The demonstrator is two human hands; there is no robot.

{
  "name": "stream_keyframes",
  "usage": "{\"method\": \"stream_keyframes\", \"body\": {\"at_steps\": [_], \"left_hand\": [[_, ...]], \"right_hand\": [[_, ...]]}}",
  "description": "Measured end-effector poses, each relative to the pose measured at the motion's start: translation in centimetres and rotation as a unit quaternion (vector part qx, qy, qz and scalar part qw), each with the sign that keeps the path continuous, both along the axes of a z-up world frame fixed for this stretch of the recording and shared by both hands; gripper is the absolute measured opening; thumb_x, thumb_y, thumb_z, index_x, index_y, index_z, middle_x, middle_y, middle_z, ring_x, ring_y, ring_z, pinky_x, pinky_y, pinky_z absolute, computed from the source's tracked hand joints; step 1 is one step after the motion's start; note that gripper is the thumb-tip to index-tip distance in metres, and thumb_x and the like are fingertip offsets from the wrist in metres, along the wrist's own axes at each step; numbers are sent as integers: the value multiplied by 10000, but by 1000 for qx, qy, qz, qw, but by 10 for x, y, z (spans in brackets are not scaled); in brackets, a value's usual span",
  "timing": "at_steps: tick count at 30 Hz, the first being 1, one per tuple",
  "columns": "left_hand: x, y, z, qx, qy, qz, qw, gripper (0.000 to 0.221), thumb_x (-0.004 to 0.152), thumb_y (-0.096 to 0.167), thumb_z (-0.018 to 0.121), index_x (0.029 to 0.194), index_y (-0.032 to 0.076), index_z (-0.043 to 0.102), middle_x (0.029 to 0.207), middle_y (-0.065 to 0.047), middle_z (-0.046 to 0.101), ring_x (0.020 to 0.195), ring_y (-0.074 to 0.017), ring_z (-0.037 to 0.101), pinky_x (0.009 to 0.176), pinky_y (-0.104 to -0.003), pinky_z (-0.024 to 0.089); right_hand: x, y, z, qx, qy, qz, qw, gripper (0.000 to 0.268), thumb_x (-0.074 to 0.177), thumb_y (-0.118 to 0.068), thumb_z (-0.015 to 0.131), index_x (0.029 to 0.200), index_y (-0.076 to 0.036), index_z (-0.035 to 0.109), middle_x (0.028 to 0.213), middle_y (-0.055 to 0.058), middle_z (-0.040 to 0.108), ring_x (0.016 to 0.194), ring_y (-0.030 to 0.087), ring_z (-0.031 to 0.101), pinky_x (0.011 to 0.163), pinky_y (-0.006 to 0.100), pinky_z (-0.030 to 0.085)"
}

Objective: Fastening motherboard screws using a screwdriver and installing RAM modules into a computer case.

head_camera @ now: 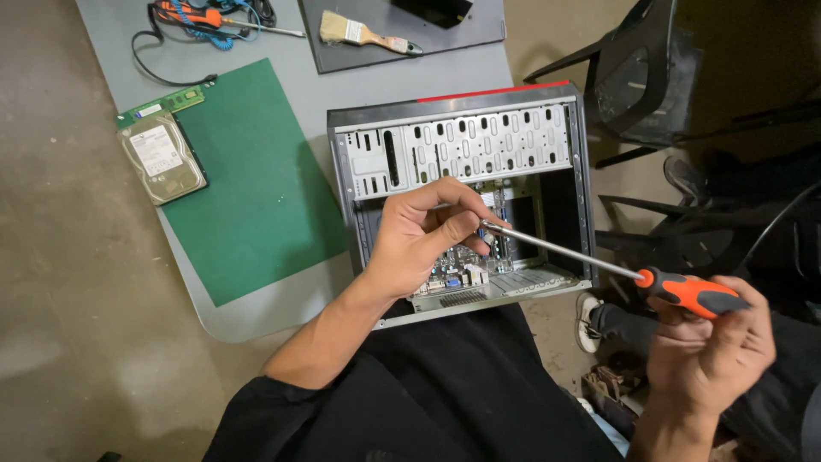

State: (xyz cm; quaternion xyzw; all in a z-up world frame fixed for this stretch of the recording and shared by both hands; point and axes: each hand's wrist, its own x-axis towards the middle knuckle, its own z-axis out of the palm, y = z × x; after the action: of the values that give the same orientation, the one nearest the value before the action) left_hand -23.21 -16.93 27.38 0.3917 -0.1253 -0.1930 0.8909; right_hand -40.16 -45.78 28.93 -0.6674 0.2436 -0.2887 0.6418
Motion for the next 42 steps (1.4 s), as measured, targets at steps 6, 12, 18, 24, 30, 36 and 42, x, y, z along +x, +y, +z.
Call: {"method": "stream_keyframes", "body": {"at_steps": [6,12,18,24,30,36,42], "left_hand": [[-3,-8,11,51,-110,69,990,80,1016,-29,630,1069,13,671,985,-137,640,943,-279,759,762,-280,699],[-5,-24,5,152,-171,135,964,67,1024,42,633,1041,6,687,983,-143,698,781,-202,725,710,-237,669],[-18,-52,-35,43,-3,70,997,92,1075,56,545,1111,-7,602,999,-154,669,1013,-314,747,810,-314,665],[-23,-81,-56,-22,60,19,998,100,1098,94,555,1189,60,576,1055,-100,664,1084,-256,724,883,-305,619],[-25,-100,-88,-36,93,-44,994,235,1116,60,545,1350,52,525,1162,-87,568,1138,-333,706,928,-352,638],[-9,-96,-158,154,-31,-32,987,256,1075,44,491,1328,35,523,1159,-131,645,1083,-224,673,877,-315,632],[2,-82,-212,551,-346,-75,756,462,1117,343,301,1375,52,549,1355,-139,609,1267,-303,570,1015,-516,480]], "right_hand": [[-8,-4,-17,133,5,3,991,491,975,-432,780,1257,-53,646,1008,88,721,851,228,738,818,293,668],[-16,-1,-26,182,20,19,983,371,1069,-375,660,1216,-36,634,969,168,671,808,237,682,722,270,589],[-31,-1,-46,193,31,-29,980,466,1022,-394,696,1292,-27,597,633,17,492,804,240,676,756,295,618],[-51,-16,-70,212,40,-76,973,439,1003,-408,684,1264,-67,590,1069,175,701,860,241,726,791,296,678],[-75,-31,-82,212,53,-126,968,458,979,-406,724,1267,-73,598,1073,183,704,969,284,748,912,355,673],[-103,-60,-95,92,106,-136,981,513,981,-476,739,1229,-69,552,1003,112,635,807,237,677,772,340,648],[-109,-73,-105,-58,171,-51,982,463,1082,-432,704,1222,-16,556,982,98,510,658,106,455,623,252,485]]}}
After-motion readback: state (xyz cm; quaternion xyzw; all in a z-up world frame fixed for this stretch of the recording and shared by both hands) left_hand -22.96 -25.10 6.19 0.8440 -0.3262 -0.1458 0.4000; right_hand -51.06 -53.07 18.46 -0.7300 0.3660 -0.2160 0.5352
